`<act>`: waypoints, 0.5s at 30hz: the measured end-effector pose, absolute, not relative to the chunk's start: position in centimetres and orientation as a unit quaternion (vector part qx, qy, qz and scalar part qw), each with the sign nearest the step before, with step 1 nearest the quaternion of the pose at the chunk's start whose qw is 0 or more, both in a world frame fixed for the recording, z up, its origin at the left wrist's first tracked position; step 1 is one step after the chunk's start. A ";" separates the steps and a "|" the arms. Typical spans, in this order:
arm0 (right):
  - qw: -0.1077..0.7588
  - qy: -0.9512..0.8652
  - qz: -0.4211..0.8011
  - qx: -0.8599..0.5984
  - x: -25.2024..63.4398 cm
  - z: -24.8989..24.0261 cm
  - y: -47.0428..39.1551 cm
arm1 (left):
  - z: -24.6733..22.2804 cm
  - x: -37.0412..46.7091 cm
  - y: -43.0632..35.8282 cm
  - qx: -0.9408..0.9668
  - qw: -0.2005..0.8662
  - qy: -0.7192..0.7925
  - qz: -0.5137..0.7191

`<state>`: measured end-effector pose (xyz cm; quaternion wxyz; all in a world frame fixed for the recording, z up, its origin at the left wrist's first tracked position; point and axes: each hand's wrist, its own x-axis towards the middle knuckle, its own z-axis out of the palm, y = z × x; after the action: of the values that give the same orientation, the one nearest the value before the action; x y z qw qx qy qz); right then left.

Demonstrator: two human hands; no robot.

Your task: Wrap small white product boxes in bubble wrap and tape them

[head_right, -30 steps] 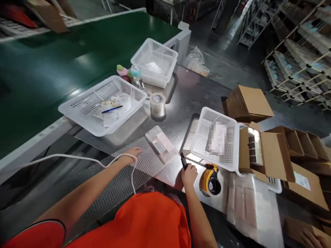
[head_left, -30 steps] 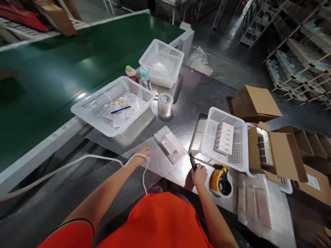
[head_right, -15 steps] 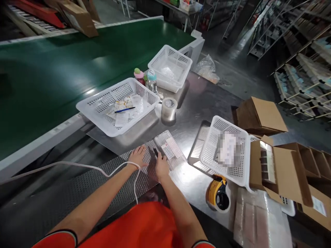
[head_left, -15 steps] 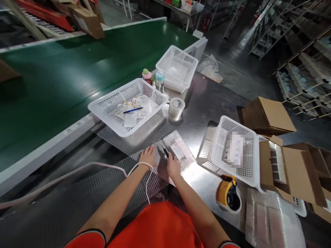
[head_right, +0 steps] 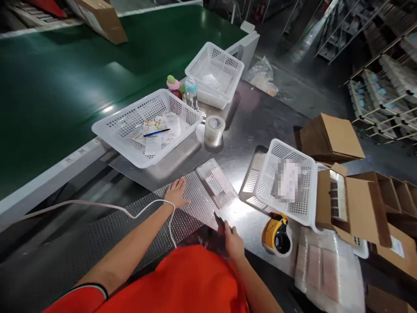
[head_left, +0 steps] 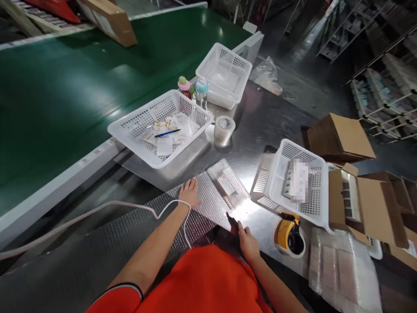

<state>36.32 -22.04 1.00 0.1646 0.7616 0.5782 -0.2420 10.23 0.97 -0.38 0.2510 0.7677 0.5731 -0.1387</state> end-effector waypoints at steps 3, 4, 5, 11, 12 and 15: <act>0.145 0.535 -0.193 0.809 41.2 1.7 -29.6 | -0.4 10.3 0.9 0.767 0.250 0.575 -0.139; 0.133 0.518 -0.171 0.828 42.0 1.7 -30.4 | -0.3 10.4 0.8 0.765 0.250 0.579 -0.133; 0.125 0.496 -0.145 0.847 42.4 1.7 -30.2 | -0.1 10.5 0.7 0.762 0.251 0.584 -0.119; 0.025 0.450 -0.001 0.893 38.5 1.2 -18.6 | 0.8 14.2 -1.3 0.550 0.529 0.625 0.168; -0.006 0.502 0.000 0.865 37.7 1.4 -16.3 | 0.6 15.3 -1.7 0.481 0.578 0.631 0.191; -0.034 0.652 -0.045 0.756 36.0 2.6 -10.0 | -0.3 18.3 -2.1 0.351 0.630 0.661 0.208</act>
<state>36.01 -10.05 2.56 -0.0338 0.7559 0.6522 -0.0451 18.30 -2.10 -0.25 0.6303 0.3510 0.6605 0.2078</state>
